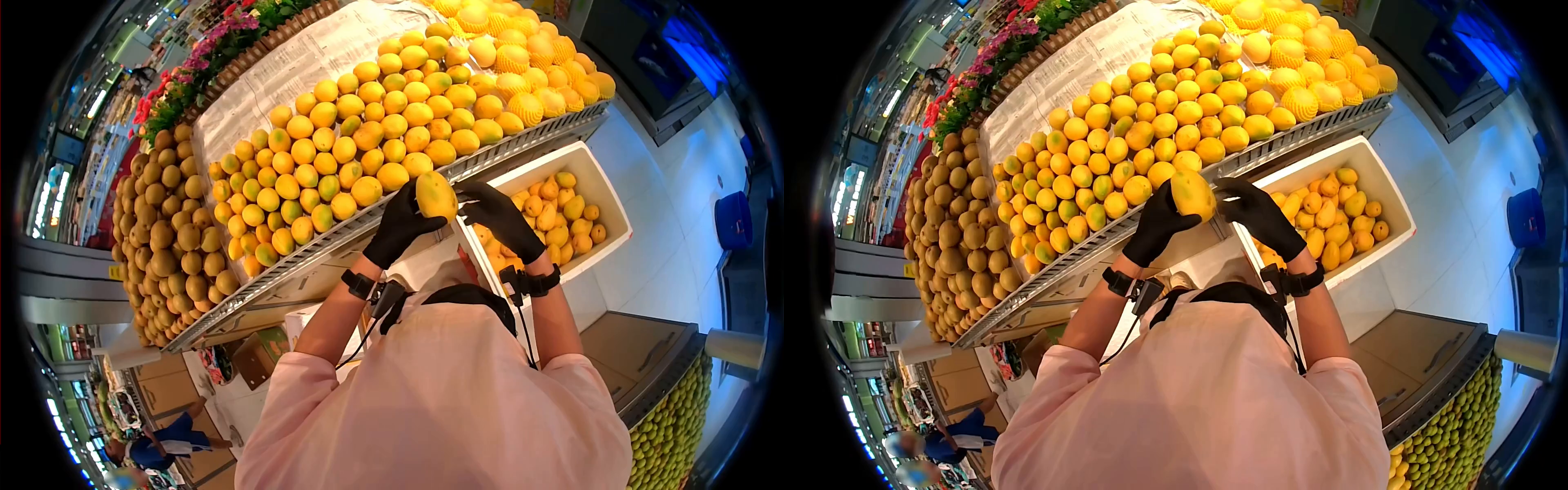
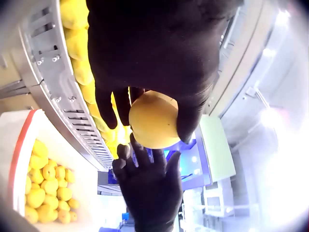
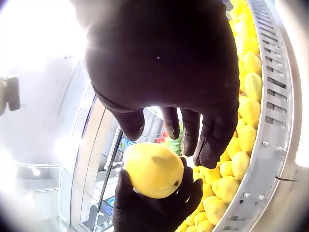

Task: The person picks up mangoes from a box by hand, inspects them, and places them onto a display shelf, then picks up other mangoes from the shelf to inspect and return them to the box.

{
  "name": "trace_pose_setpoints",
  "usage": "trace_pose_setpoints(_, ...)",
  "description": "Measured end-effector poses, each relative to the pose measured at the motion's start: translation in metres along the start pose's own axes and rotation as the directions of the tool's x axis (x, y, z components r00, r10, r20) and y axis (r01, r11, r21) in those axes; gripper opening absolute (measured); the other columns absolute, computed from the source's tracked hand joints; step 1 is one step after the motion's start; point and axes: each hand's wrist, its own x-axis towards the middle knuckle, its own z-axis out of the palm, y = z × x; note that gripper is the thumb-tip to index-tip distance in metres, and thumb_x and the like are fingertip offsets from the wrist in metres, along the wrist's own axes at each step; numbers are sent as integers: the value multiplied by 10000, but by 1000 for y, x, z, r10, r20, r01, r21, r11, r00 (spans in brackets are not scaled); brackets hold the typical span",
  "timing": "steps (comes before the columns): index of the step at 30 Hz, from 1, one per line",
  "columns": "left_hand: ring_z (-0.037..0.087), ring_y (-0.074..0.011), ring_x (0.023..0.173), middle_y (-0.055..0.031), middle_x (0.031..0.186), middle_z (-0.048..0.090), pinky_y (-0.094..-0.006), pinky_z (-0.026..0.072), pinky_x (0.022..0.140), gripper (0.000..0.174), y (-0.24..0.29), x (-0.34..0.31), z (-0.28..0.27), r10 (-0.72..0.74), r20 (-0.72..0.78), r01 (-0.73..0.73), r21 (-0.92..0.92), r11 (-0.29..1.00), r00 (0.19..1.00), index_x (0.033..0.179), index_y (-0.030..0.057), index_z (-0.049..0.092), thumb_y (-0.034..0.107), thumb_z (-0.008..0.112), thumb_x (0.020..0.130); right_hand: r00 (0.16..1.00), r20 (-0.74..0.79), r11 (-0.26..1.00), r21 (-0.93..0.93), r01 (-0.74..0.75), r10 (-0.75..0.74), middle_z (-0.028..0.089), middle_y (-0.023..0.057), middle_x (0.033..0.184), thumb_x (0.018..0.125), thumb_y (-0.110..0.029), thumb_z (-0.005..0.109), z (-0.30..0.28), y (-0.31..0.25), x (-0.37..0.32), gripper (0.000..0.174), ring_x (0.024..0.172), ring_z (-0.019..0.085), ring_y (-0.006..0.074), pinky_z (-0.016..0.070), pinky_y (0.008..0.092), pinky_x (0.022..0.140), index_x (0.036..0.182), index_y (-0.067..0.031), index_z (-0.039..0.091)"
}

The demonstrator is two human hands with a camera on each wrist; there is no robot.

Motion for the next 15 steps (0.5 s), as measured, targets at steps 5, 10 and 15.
trace_pose_setpoints(5,568,-246,1092,-98,1179,576,-366,473,938,721,3,-2,15,418,-49,-350,462,815,907,1239,46,508,68,850,605,999,35,1000,-14,19,-18,565,80,1270,792,-56,752,16,-22,-6,663,1064,586,167,506,312,905,1384,-67,453)
trace_pose_setpoints(10,557,-318,1080,-131,1151,566,-390,454,936,658,9,-4,18,514,0,-437,525,730,858,1190,70,535,69,837,605,993,75,994,-57,92,-88,552,81,1294,771,-44,771,15,-27,-9,712,1086,584,181,509,317,910,1398,-67,434)
trace_pose_setpoints(15,572,-275,1072,-123,1168,566,-370,475,914,684,4,-3,20,399,-56,-345,405,847,915,1204,62,522,106,863,613,997,60,999,30,36,-37,554,84,1289,779,-59,769,13,-15,-3,700,1068,588,177,508,314,907,1394,-62,437)
